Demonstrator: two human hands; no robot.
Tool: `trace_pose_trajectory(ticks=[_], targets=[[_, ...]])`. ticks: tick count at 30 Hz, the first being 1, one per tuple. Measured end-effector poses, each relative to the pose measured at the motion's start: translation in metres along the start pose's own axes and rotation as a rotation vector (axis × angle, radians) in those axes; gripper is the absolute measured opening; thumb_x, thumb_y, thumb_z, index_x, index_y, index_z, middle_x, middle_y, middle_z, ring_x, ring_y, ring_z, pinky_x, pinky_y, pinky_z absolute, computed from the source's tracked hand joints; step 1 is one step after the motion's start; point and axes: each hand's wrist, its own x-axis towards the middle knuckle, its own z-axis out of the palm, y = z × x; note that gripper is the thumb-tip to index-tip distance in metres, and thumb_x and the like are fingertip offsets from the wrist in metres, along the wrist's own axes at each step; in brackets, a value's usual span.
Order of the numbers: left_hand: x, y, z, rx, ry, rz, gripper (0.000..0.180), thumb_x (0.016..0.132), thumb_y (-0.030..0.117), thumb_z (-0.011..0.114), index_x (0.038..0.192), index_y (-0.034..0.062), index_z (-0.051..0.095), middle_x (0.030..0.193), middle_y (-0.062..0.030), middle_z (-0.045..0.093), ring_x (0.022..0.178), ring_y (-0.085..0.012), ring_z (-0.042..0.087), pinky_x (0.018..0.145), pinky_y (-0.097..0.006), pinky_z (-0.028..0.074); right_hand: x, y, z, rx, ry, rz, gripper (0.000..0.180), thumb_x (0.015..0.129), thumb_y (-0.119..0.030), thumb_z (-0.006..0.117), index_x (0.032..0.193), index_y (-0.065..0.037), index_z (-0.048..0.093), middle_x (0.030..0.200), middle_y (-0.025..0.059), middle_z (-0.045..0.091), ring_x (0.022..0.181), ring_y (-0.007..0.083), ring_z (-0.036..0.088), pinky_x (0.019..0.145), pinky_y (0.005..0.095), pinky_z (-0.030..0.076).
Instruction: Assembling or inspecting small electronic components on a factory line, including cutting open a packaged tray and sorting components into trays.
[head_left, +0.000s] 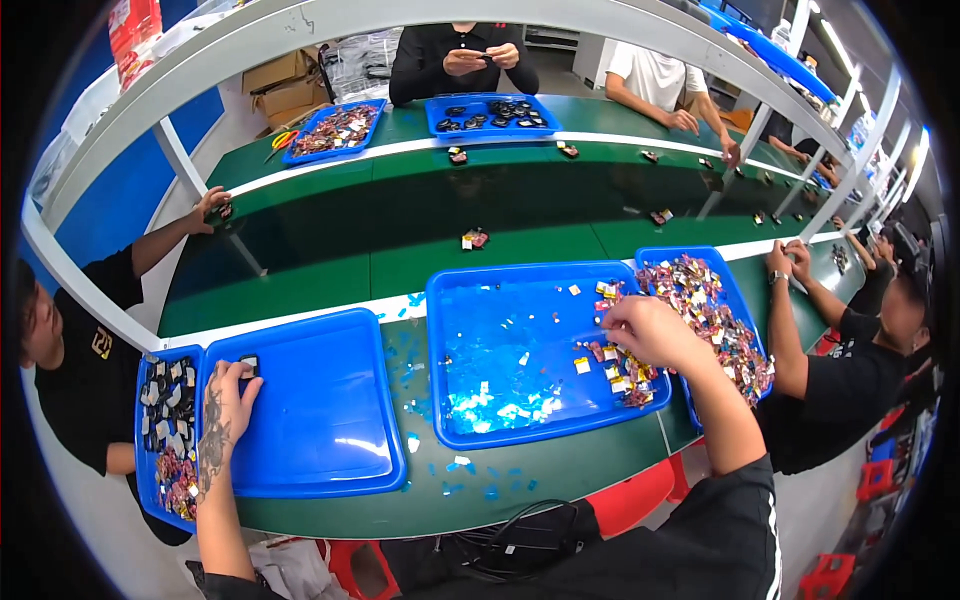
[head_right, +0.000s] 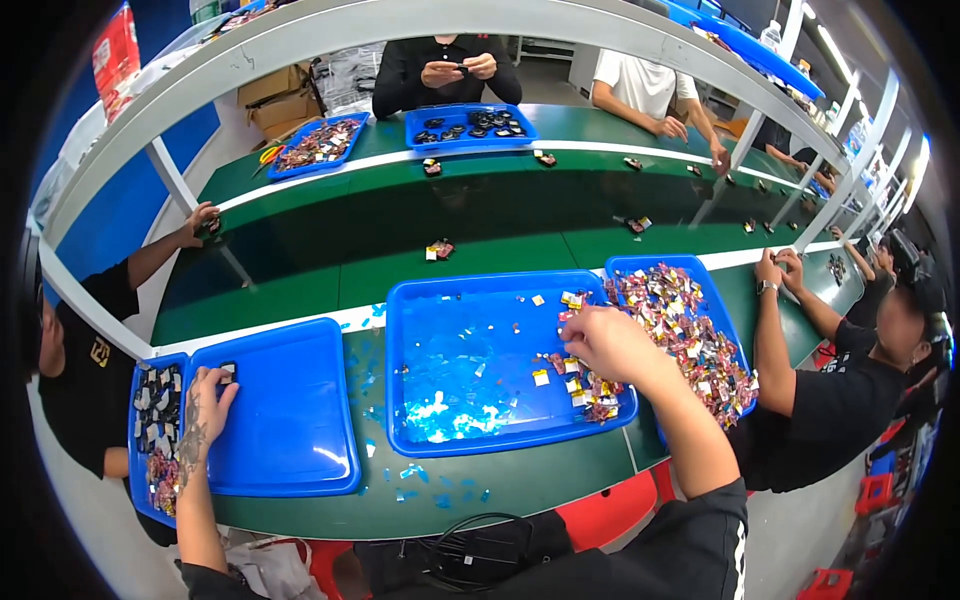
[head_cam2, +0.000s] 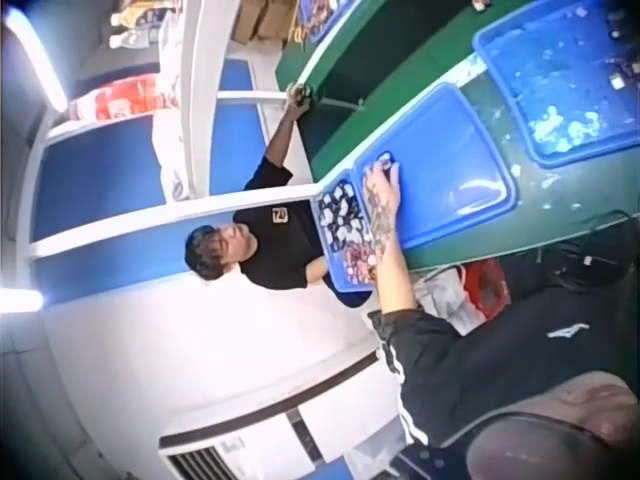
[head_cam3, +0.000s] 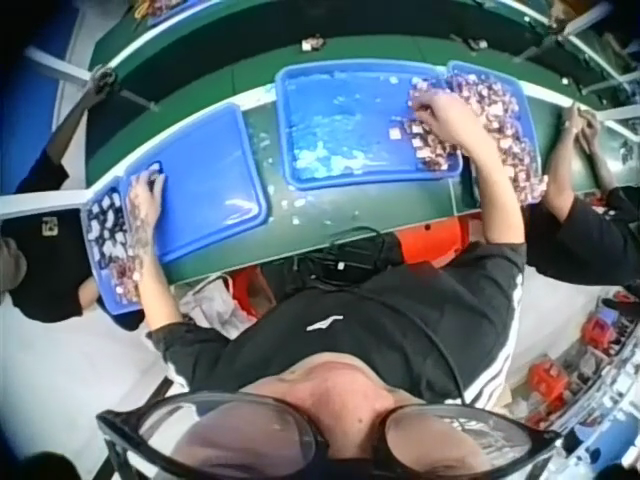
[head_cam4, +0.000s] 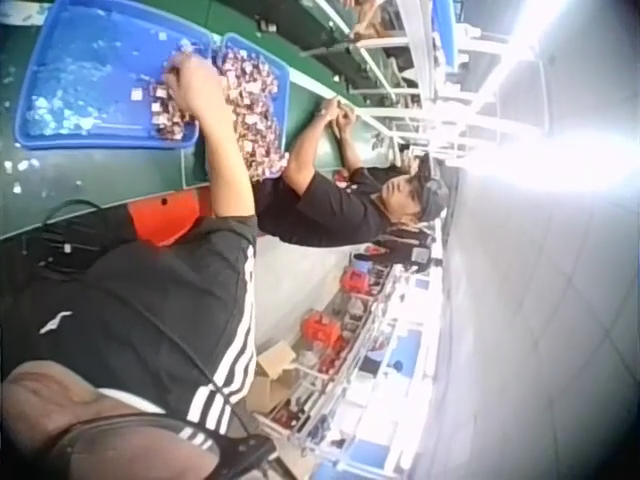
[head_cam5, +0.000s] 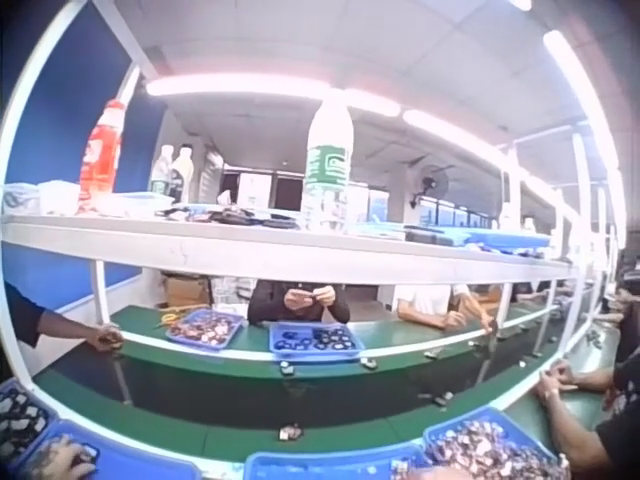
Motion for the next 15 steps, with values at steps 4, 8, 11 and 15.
trace_pose_trajectory(ticks=[4, 8, 11, 15], targets=[[0.007, 0.011, 0.001, -0.110, -0.006, -0.104, 0.027, 0.079, 0.003, 0.071, 0.101, 0.0045, 0.055, 0.089, -0.0131, 0.059, 0.082, -0.0316, 0.061, 0.072, -0.040, 0.048, 0.002, 0.002, 0.021, -0.069, 0.116, 0.344, 0.022, 0.084, -0.026, 0.069, 0.085, -0.004, 0.070, 0.083, 0.0155, 0.069, 0.079, 0.0352, 0.068, 0.071, 0.0447, 0.054], [0.011, 0.022, 0.011, -0.260, 0.043, -0.234, 0.038, 0.077, -0.004, 0.064, 0.110, 0.0081, 0.050, 0.085, -0.0152, 0.059, 0.081, -0.0345, 0.062, 0.070, -0.042, 0.050, 0.021, -0.002, 0.047, -0.235, 0.053, 0.277, 0.023, 0.082, -0.025, 0.071, 0.085, -0.003, 0.065, 0.083, 0.0164, 0.068, 0.078, 0.0353, 0.067, 0.070, 0.0461, 0.054], [0.016, 0.032, 0.022, -0.298, 0.084, -0.132, 0.028, 0.081, -0.003, 0.061, 0.107, 0.0049, 0.058, 0.088, -0.0134, 0.063, 0.078, -0.0297, 0.066, 0.069, -0.037, 0.053, 0.022, 0.000, 0.050, -0.146, 0.066, 0.249, 0.017, 0.078, -0.012, 0.069, 0.091, -0.006, 0.060, 0.094, 0.0173, 0.063, 0.086, 0.0373, 0.064, 0.074, 0.0469, 0.052], [0.024, 0.109, -0.008, -1.643, -0.244, -0.532, 0.016, 0.092, 0.001, 0.059, 0.108, -0.0020, 0.060, 0.101, -0.0157, 0.066, 0.092, -0.0264, 0.069, 0.082, -0.032, 0.058, 0.007, -0.003, 0.035, 0.132, 0.184, 0.244, 0.010, 0.082, -0.001, 0.065, 0.090, -0.001, 0.059, 0.088, 0.0164, 0.064, 0.077, 0.0350, 0.063, 0.066, 0.0403, 0.052]])
